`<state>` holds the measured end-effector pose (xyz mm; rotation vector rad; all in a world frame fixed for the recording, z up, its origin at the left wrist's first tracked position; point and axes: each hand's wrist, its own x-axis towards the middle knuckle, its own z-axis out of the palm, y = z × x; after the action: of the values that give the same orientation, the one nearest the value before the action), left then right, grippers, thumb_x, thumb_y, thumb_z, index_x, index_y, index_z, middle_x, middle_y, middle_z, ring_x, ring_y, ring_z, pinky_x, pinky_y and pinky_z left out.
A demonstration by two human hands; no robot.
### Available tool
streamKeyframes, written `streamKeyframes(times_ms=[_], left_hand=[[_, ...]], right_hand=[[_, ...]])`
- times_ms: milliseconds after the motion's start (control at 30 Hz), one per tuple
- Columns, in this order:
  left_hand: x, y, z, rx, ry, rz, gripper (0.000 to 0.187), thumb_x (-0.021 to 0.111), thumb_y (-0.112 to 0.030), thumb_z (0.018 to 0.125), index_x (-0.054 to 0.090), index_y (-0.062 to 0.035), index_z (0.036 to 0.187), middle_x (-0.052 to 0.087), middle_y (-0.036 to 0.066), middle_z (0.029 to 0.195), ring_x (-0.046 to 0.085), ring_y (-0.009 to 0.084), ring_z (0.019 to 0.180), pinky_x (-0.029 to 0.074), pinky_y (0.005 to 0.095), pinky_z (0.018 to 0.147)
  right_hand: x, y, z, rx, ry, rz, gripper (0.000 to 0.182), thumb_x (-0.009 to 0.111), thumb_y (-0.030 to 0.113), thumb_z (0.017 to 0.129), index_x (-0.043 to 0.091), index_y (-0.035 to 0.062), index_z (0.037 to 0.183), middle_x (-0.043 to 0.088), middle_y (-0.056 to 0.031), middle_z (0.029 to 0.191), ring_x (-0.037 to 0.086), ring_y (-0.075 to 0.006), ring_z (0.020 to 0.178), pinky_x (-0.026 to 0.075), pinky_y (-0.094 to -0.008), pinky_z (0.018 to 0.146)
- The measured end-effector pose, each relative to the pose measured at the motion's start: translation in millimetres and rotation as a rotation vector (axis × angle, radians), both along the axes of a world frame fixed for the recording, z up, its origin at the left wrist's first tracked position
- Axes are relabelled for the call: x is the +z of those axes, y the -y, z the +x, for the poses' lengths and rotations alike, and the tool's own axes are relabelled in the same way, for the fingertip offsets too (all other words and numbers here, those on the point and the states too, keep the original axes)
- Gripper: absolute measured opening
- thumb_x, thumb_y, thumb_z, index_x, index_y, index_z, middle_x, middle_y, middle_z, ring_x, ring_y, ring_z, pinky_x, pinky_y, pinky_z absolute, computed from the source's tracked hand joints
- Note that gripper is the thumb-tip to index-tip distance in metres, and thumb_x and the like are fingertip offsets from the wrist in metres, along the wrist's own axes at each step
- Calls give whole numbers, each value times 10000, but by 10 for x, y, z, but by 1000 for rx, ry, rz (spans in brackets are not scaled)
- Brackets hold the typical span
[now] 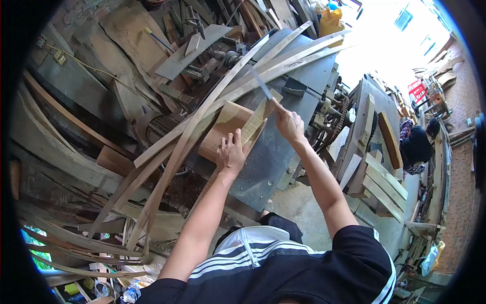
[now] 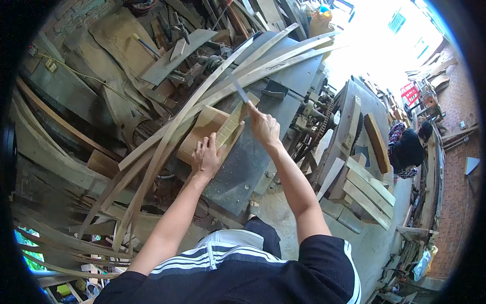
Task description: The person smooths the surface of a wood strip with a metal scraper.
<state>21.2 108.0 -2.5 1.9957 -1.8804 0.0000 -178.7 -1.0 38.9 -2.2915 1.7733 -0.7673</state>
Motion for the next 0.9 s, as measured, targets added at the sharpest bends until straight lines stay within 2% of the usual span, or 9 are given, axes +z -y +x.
streamKeyframes(times_ms=[100,133,233,300,333,467,600,833,900], left_hand=[[58,-12,5,-7,31,12,576,560,-485,971,466,-117,1404,603,131,1155,605,368,1030,526,530,817],[53,-9,-4,-11,34,3,576,560,-485,971,466,-117,1404,603,131,1155,605,368,1030,526,530,817],[46,-8,8,-5,85,-8,567,546,-498,977,466,-125,1397,605,130,1156,610,334,1054,535,481,817],[23,-24,11,-4,136,14,552,559,-469,974,468,-124,1395,602,130,1157,611,334,1054,537,483,814],[23,-12,22,-9,7,18,567,564,-484,961,470,-136,1399,605,133,1159,601,367,1037,518,535,808],[-1,-7,21,-4,30,9,567,574,-481,957,480,-131,1393,601,130,1141,599,370,1037,522,535,811],[12,-33,-15,4,75,-29,555,574,-494,956,498,-141,1377,598,114,1107,613,336,1014,532,512,802],[46,-2,16,23,79,30,541,595,-461,953,490,-143,1378,594,114,1130,617,316,1023,547,462,791],[4,21,43,5,80,-3,547,587,-468,957,486,-138,1381,591,115,1118,617,316,1024,546,472,788]], right_hand=[[-73,34,173,-64,96,-14,465,525,214,989,543,365,1428,687,-230,756,688,-442,705,553,-547,585],[-57,-106,235,-60,-13,17,463,520,213,992,546,368,1428,690,-233,762,699,-426,700,560,-544,587],[38,-479,249,194,-122,27,496,522,190,979,532,355,1447,673,-196,702,688,-400,625,564,-519,557],[51,-317,166,207,-172,5,502,522,196,978,522,354,1455,665,-180,685,682,-398,620,561,-506,552],[-33,-215,198,147,-116,-40,486,514,208,990,521,357,1452,673,-182,702,694,-393,653,557,-508,559],[-15,107,325,-47,-16,8,439,480,283,1008,531,342,1439,702,-191,758,717,-394,708,571,-511,591],[92,-371,349,197,-226,-3,459,529,210,974,564,329,1416,698,-177,727,714,-364,645,565,-486,548],[81,136,370,-8,-89,-71,437,497,234,996,559,325,1419,700,-182,731,704,-356,611,558,-476,525],[14,-100,418,57,-234,-67,480,533,228,971,538,355,1434,706,-168,728,722,-329,628,572,-483,532]])
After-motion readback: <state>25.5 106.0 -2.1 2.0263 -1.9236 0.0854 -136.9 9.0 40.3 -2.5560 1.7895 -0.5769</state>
